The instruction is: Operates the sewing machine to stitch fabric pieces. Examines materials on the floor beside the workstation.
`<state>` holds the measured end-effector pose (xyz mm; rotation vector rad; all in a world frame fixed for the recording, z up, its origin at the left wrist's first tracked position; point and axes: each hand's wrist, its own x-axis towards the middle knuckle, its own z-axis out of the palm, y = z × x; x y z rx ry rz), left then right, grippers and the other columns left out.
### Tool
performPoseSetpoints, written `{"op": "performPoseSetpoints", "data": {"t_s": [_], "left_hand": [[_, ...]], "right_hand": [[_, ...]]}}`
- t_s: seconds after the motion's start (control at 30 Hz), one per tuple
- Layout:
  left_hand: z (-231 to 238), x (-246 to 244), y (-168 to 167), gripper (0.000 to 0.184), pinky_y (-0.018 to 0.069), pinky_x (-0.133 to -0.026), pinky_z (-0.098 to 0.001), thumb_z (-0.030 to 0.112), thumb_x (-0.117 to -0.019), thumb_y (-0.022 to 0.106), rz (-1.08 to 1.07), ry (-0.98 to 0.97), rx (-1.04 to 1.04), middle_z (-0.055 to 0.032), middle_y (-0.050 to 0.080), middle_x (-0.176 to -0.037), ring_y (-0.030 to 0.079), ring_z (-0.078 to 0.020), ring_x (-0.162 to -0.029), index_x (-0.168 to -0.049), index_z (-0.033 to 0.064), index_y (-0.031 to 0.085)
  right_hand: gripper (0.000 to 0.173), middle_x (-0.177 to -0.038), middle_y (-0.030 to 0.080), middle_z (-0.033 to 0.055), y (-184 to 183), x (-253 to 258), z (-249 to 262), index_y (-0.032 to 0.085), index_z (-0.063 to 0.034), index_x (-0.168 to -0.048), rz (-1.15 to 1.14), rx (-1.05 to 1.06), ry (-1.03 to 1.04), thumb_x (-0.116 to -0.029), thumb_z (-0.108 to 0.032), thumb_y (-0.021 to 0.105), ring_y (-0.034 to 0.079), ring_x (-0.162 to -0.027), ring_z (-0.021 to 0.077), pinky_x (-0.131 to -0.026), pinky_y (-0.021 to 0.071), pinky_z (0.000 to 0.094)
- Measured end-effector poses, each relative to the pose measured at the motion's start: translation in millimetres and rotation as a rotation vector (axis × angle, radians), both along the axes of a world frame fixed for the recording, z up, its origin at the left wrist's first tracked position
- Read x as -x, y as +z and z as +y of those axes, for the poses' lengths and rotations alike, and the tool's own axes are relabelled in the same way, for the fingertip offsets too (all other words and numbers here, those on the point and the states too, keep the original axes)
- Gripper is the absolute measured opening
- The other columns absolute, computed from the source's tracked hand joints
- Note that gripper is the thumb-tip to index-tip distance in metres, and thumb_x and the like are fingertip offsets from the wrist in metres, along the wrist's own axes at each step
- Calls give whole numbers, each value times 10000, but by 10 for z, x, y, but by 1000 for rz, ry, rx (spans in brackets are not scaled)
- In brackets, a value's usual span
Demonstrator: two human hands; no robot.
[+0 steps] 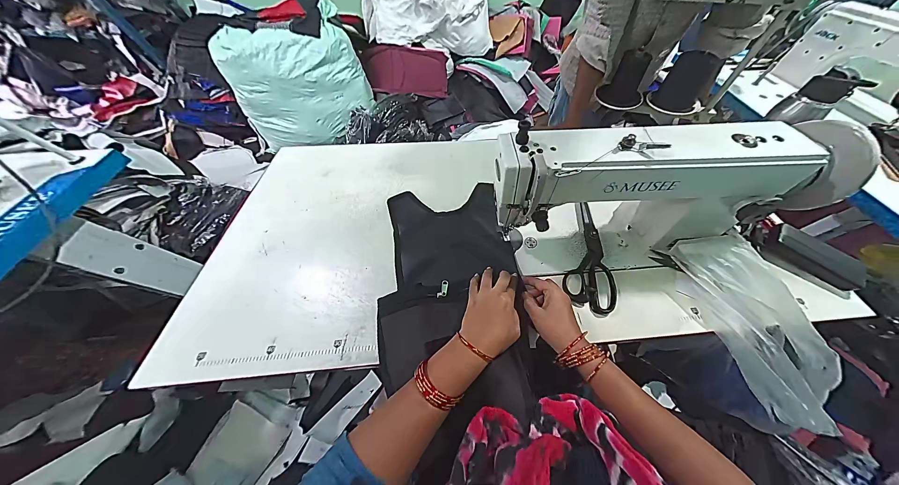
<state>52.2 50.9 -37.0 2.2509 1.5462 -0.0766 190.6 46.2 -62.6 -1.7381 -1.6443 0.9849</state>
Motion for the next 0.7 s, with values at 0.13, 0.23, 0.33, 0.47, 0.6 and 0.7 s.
{"op": "performPoseSetpoints", "data": {"t_s": [0.13, 0.23, 0.33, 0.47, 0.6, 0.7], "left_hand": [[-2, -6, -13, 529, 243, -1196, -622, 148, -1010, 412, 27, -19, -26, -156, 423, -1597, 310, -410, -1511, -1526, 43, 468], [-9, 1, -32, 521, 261, -1181, -620, 173, -1010, 419, 21, -27, -54, -157, 447, -1580, 324, -405, -1505, -1504, 25, 491], [14, 51, -72, 486, 254, -1188, -617, 178, -989, 482, -77, -21, -63, -162, 503, -1528, 351, -403, -1488, -1440, 16, 564], [30, 107, -172, 385, 318, -1161, -606, 155, -927, 584, -258, 11, -155, -178, 624, -1401, 481, -406, -1403, -1255, -4, 708], [30, 102, -206, 372, 335, -1157, -599, 144, -897, 607, -311, 38, -191, -182, 647, -1371, 507, -405, -1385, -1210, -18, 727], [10, 106, -252, 361, 348, -1156, -604, 140, -888, 622, -365, 60, -227, -194, 660, -1350, 525, -419, -1369, -1184, -35, 732]], "right_hand": [[367, -1080, 682, 208, -44, 12, -20, 665, 15, -1312, -17, -37, -11, -967, -43, 554, 657, -894, 232, -837, 536, 344], [377, -1058, 649, 217, 12, 41, -36, 672, 12, -1315, -115, -29, 36, -970, -38, 529, 629, -910, 260, -853, 516, 353], [369, -1119, 624, 240, 120, 70, -33, 675, 16, -1308, -187, 29, 101, -993, -31, 490, 624, -1000, 298, -920, 510, 376], [405, -1266, 573, 264, 239, 132, -29, 614, -9, -1394, -295, 138, 169, -1034, -31, 431, 618, -1111, 322, -982, 508, 376], [431, -1343, 516, 266, 333, 232, -27, 544, 2, -1453, -440, 195, 233, -1044, -5, 409, 608, -1163, 337, -1007, 507, 383], [444, -1355, 505, 273, 328, 275, -43, 510, 48, -1458, -513, 175, 283, -1022, 46, 427, 589, -1204, 353, -1021, 500, 384]]}}
